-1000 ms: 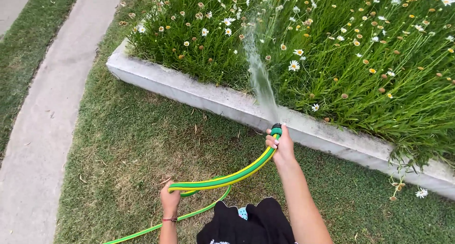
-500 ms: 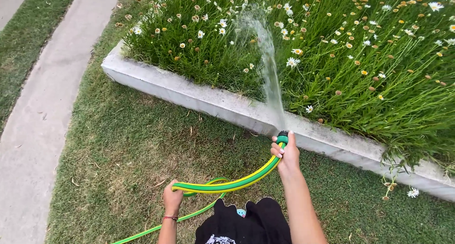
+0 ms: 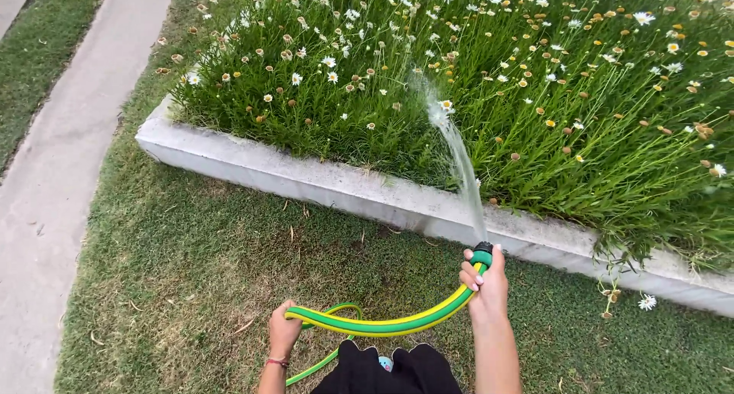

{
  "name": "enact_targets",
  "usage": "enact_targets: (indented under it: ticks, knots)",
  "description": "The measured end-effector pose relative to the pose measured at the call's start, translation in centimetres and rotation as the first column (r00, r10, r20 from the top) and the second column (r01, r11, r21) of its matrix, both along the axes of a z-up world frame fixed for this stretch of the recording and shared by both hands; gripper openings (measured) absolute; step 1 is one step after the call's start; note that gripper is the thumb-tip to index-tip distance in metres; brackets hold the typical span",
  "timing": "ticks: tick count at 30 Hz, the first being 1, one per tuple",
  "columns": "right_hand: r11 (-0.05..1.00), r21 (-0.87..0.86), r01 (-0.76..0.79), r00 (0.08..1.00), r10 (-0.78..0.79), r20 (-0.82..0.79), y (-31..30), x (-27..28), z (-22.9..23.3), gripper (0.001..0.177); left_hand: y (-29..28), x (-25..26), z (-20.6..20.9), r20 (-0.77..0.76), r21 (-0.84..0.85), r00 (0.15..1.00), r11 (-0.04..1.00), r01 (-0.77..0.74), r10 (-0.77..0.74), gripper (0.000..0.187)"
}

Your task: Watering a raised bed of flowers using a garden hose in a backyard setting.

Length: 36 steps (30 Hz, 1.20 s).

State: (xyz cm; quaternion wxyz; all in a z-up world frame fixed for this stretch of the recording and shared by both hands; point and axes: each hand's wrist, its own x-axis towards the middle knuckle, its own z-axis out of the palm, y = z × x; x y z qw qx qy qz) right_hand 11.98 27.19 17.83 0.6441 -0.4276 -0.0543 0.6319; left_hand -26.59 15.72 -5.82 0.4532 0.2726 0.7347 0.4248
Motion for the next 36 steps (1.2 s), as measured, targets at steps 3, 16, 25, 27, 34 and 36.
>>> enact_targets:
  ticks: [3,16,25,27,34,36]
  knots:
    - [0.997,0.071,0.024,0.996,-0.031,0.088,-1.4,0.6,2.1,0.039,0.3,0.3,-2.1,-0.065,-0.001,0.994,0.997,0.082,-0.082,0.027]
    - [0.995,0.071,0.076,0.996,-0.079,0.039,-2.1,1.6,2.3,0.042,1.1,1.1,-0.4,0.025,0.023,0.996,0.996,0.09,-0.09,0.033]
    - [0.999,0.022,0.047,0.994,-0.045,-0.095,0.1,0.7,-2.2,0.039,1.6,-0.7,-0.4,-0.025,-0.064,0.999,0.997,0.034,-0.036,0.027]
    - [0.999,-0.009,0.046,0.999,-0.046,-0.006,-0.9,0.0,0.5,0.036,1.0,-0.7,0.2,-0.036,-0.107,0.998,0.993,0.043,-0.047,0.033]
    - [0.995,-0.02,0.099,0.994,-0.1,-0.042,1.6,2.2,-2.8,0.036,0.9,-1.2,-3.3,-0.203,-0.082,0.976,0.994,0.068,-0.083,0.028]
    - [0.995,-0.032,0.093,0.995,-0.094,-0.025,1.4,2.1,-1.9,0.036,1.3,-1.1,-3.6,-0.2,-0.097,0.976,0.993,0.065,-0.083,0.028]
